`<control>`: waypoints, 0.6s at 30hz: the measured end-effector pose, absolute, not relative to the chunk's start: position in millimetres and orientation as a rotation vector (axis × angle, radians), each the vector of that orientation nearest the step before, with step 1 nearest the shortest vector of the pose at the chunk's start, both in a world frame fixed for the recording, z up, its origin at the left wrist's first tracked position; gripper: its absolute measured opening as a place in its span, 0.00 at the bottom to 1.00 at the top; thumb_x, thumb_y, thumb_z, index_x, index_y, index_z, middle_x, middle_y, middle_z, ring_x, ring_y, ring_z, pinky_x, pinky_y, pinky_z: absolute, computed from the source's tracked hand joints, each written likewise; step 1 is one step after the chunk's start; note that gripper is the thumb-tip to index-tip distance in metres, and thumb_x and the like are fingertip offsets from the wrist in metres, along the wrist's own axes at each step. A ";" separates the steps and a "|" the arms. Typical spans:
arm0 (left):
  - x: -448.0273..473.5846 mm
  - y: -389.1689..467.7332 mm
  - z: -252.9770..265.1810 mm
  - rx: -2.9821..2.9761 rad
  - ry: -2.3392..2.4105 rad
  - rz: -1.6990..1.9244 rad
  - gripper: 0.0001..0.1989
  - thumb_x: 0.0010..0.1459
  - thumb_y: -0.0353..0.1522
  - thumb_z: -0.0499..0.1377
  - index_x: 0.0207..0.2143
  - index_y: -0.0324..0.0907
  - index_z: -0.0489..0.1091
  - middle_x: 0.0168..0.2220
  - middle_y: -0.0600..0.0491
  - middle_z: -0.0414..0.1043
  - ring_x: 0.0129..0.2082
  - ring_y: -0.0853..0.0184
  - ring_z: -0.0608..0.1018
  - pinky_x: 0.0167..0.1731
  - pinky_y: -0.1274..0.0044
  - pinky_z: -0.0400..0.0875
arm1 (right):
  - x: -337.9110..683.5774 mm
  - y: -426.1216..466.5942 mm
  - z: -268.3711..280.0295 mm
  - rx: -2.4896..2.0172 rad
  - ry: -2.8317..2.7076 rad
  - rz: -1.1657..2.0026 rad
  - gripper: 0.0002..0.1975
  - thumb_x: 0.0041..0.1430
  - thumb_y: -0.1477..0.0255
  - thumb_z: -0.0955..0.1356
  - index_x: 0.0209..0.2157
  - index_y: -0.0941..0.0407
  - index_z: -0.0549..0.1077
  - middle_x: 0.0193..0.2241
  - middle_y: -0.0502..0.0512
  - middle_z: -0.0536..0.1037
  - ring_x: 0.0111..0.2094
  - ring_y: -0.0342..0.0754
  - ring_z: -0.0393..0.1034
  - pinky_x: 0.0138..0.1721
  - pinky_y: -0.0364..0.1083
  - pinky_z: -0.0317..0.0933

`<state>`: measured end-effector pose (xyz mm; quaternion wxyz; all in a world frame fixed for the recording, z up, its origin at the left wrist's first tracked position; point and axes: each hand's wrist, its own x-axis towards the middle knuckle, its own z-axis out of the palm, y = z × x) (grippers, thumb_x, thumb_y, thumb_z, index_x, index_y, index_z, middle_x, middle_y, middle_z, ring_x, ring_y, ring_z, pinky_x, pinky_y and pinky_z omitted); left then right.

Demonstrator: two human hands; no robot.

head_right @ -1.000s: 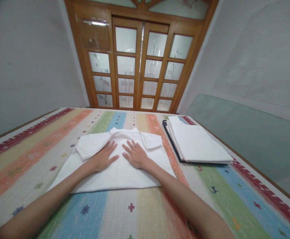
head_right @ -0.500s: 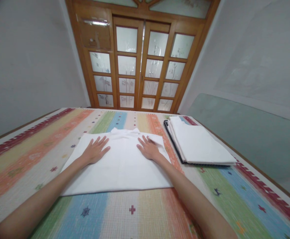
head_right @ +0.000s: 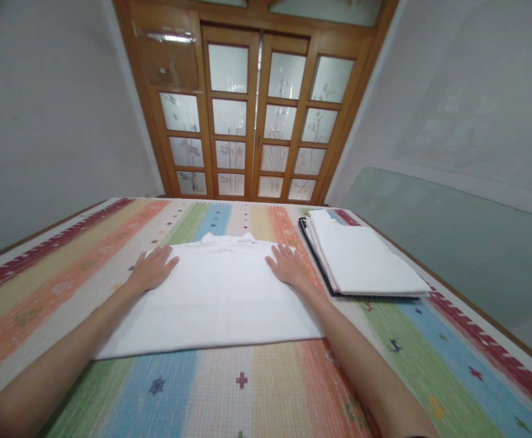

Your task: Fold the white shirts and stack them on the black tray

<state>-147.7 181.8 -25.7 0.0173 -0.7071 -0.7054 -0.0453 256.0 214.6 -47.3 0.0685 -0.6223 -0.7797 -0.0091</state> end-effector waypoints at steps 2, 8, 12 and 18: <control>-147.0 181.4 -21.9 -2.138 -2.154 -0.178 0.29 0.64 0.42 0.39 0.58 0.34 0.61 0.62 0.39 0.59 0.61 0.52 0.62 0.58 0.56 0.53 | 254.5 213.3 -41.4 -1.877 -2.327 -0.081 0.28 0.67 0.57 0.54 0.59 0.60 0.62 0.61 0.66 0.60 0.62 0.58 0.51 0.61 0.56 0.42; -149.3 186.6 -11.8 -1.994 -2.125 -0.152 0.25 0.61 0.40 0.44 0.48 0.34 0.70 0.55 0.36 0.66 0.54 0.49 0.68 0.49 0.59 0.61 | 257.3 217.0 -18.4 -1.945 -2.233 -0.207 0.25 0.62 0.55 0.62 0.49 0.59 0.70 0.49 0.66 0.71 0.53 0.59 0.61 0.53 0.55 0.52; -158.1 195.3 -9.1 -1.969 -2.148 -0.235 0.24 0.57 0.41 0.49 0.47 0.35 0.72 0.52 0.37 0.69 0.52 0.47 0.68 0.49 0.60 0.62 | 266.8 231.5 -10.8 -1.957 -2.200 -0.139 0.20 0.56 0.58 0.68 0.44 0.57 0.74 0.47 0.63 0.72 0.52 0.57 0.62 0.51 0.52 0.54; -178.2 211.7 -8.5 -2.071 -2.181 -0.436 0.17 0.49 0.39 0.54 0.35 0.37 0.75 0.40 0.41 0.74 0.44 0.53 0.73 0.46 0.69 0.66 | 280.5 251.8 -17.5 -1.826 -2.163 -0.066 0.12 0.50 0.67 0.72 0.35 0.60 0.74 0.38 0.58 0.75 0.45 0.51 0.67 0.47 0.46 0.57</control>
